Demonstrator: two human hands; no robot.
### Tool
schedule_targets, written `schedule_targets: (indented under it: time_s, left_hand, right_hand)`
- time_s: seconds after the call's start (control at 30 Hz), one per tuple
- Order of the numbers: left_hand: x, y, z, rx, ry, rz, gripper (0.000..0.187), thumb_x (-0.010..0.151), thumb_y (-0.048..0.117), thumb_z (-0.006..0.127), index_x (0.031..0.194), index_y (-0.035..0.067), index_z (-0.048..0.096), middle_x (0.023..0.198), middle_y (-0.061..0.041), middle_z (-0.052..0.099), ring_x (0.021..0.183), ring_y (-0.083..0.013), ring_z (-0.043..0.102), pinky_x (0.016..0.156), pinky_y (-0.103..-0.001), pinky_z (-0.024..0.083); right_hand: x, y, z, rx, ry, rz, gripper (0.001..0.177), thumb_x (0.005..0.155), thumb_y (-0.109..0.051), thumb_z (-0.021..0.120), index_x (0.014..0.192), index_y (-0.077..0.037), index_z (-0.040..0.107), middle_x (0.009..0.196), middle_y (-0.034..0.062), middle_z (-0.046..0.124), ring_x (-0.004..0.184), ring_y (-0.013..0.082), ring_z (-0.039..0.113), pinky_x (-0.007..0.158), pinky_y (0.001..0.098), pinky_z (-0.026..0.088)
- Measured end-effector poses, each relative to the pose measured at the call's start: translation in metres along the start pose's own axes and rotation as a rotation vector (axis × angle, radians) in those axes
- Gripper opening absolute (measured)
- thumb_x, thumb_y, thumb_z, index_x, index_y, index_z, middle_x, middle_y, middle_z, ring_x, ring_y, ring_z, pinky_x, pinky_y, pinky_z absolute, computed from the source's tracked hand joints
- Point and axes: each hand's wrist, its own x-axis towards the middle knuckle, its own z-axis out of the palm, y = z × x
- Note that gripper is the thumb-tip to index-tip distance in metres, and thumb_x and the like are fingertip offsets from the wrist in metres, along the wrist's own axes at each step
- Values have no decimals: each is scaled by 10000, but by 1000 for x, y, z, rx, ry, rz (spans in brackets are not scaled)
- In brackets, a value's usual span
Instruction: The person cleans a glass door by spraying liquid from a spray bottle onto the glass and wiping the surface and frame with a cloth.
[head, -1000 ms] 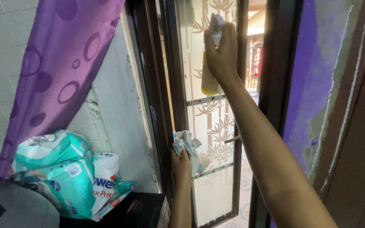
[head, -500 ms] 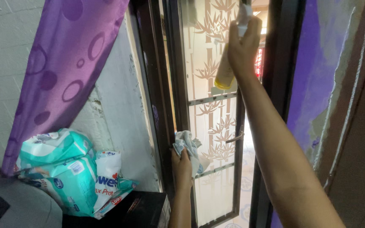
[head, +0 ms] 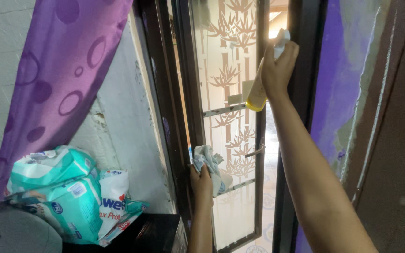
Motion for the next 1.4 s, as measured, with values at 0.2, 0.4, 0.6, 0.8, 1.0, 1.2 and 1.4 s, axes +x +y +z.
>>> schedule_targets:
  time_s: [0.2,0.4,0.6,0.8,1.0,1.2,1.4]
  left_hand:
    - [2,-10,-2,39,32,6,465,980,250,548,1399,50,541,1311,-144,668,1175,-250,660,970,-341,490]
    - [-1,-15,-2,50,47,32,467,969,241,569,1392,43,557,1318,-162,681,1193,-266,666,983,-341,493]
    - [-21,29,-13,66,24,-120,497,986,279,522,1446,90,507,1356,-150,647,1218,-260,649,987,-361,507]
    - [-24,38,-14,66,18,-134,510,1002,305,500,1466,95,474,1365,-157,631,1218,-261,651,991,-357,512]
    - [-21,31,-15,78,10,-22,483,993,279,525,1419,52,539,1315,-184,684,1170,-267,687,970,-356,519]
    - [-24,41,-20,22,-12,-54,495,1002,260,526,1458,75,477,1344,-155,636,1194,-243,654,986,-339,502]
    - [-25,41,-18,7,-2,-46,472,992,243,534,1424,54,522,1311,-171,669,1169,-255,676,968,-345,514]
  right_hand:
    - [-40,-10,-4,36,-152,126,376,1030,-267,609,1258,27,559,1219,197,570,1144,296,591,946,457,506]
    - [-107,-49,-2,-127,-451,381,428,1005,-324,609,1262,19,607,1008,219,702,840,288,718,732,421,567]
    - [-102,-55,23,218,-319,98,381,1017,-281,593,1189,54,648,1040,184,702,879,237,712,692,378,581]
    - [-39,-79,53,224,-241,17,332,1056,-279,569,1188,23,614,1036,154,678,825,188,695,658,342,609]
    - [8,-94,62,248,-143,-150,328,1077,-246,561,1250,31,592,1088,177,677,901,224,692,697,368,612]
    - [22,-93,51,179,-121,-113,306,1079,-264,556,1176,26,557,1111,191,654,919,242,720,719,372,663]
    - [32,-86,50,183,-124,-153,302,1092,-267,545,1184,21,526,1116,200,642,909,252,722,715,376,668]
